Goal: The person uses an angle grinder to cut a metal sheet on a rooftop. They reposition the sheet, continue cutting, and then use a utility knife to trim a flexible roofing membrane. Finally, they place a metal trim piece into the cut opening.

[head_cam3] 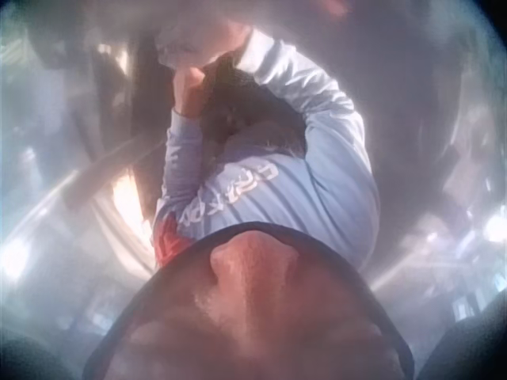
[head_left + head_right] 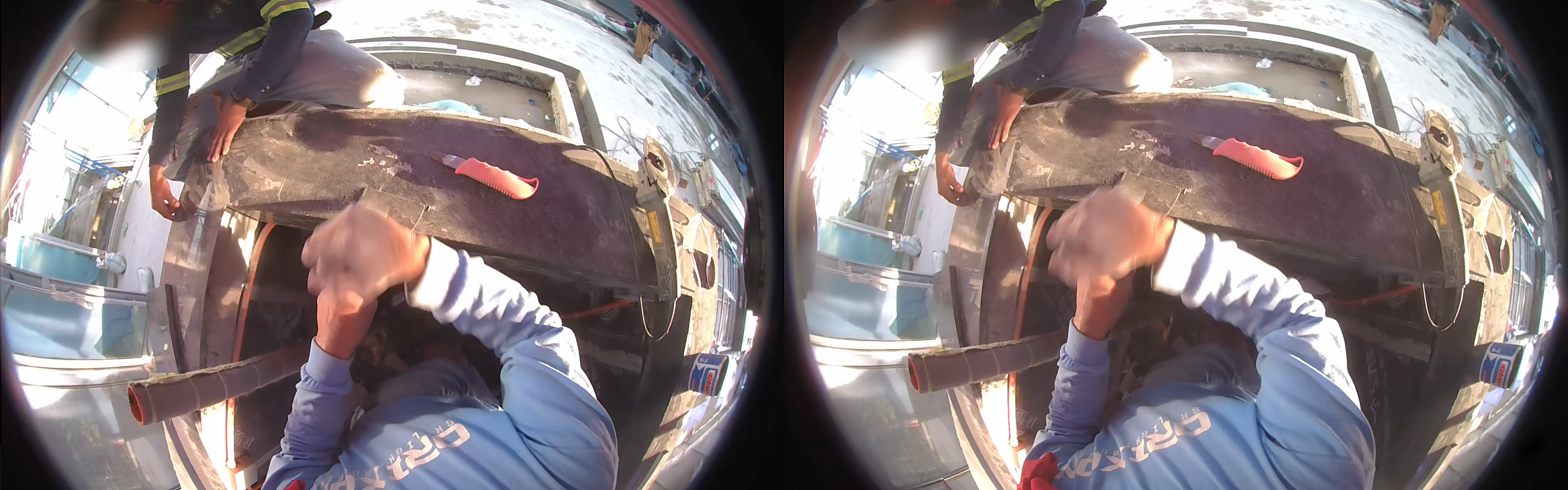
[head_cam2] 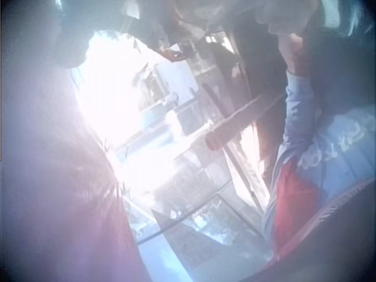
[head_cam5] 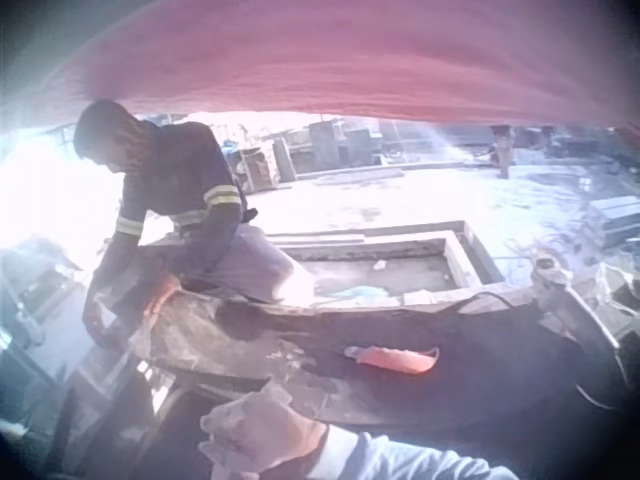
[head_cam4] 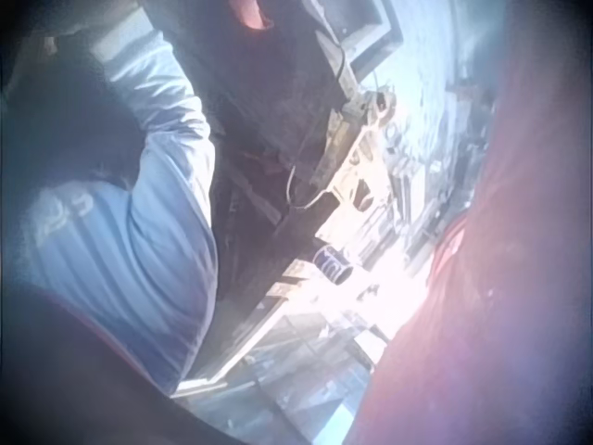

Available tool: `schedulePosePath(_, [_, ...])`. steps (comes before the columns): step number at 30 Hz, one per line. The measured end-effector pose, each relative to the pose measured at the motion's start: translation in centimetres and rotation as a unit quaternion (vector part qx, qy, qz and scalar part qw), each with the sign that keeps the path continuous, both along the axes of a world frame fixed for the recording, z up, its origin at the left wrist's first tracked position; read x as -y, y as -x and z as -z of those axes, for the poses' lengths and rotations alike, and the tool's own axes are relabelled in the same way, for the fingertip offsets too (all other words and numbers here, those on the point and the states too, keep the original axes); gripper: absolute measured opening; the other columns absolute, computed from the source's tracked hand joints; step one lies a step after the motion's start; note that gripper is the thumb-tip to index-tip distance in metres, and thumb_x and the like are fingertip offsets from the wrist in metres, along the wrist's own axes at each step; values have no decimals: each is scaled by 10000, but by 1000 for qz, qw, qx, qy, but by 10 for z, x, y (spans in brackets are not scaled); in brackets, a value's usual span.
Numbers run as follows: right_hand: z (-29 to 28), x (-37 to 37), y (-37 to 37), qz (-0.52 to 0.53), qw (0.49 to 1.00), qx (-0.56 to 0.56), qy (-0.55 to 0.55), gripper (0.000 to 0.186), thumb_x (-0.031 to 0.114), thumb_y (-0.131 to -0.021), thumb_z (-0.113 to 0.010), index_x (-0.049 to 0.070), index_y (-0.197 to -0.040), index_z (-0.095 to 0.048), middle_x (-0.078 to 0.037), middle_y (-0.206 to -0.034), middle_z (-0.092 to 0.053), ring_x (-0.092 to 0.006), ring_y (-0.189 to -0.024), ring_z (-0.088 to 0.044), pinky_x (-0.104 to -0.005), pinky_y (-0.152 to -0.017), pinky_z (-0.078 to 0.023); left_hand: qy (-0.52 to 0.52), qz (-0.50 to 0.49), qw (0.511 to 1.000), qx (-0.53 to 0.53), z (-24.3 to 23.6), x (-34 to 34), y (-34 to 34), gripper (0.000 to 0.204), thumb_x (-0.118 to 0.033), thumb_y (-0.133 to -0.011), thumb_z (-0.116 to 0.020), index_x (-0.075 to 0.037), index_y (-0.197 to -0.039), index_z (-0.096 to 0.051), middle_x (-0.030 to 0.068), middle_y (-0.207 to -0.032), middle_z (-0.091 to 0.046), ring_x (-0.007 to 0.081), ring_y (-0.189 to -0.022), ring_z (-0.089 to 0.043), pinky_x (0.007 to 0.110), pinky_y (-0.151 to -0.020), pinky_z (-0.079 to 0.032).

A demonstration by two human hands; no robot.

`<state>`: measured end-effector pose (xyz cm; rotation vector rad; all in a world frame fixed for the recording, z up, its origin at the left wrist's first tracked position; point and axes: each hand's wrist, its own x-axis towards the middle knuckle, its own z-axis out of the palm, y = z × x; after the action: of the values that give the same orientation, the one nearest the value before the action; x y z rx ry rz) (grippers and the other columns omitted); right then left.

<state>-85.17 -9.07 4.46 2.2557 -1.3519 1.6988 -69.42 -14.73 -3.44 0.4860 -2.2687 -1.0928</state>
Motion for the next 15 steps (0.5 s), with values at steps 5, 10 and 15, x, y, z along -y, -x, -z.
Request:
schedulePosePath(5, [-15, 11, -6, -9, 998, 44, 37, 252, 266, -845, -696, 54, -714, -659, -95, -689, -643, -348, -630, -653, -451, -555, -516, 124, -14, 990, 66, -9, 5, -4, 245, -191, -948, -685, -33, -1134, -668, 200, -1012, -717, 415, -945, -690, 504, -780, -545])
schedulePosePath(10, [7, 27, 18, 49, 998, 22, -19, 251, 306, -836, -706, 79, -730, -694, -78, -675, -656, -315, -614, -672, -445, -521, -496, 89, -10, 986, 141, -36, -9, 4, 210, -206, -936, -717, -37, -1052, -761, 218, -944, -741, 431, -894, -701, 493, -756, -548])
schedulePosePath(15, [19, 21, 20, 59, 998, -4, -12, 273, 307, -854, -694, 56, -748, -688, -94, -667, -637, -341, -608, -652, -446, -533, -500, 97, -3, 985, 144, -21, 0, 3, 199, -200, -933, -715, -38, -1035, -772, 208, -947, -748, 416, -880, -709, 493, -740, -546])
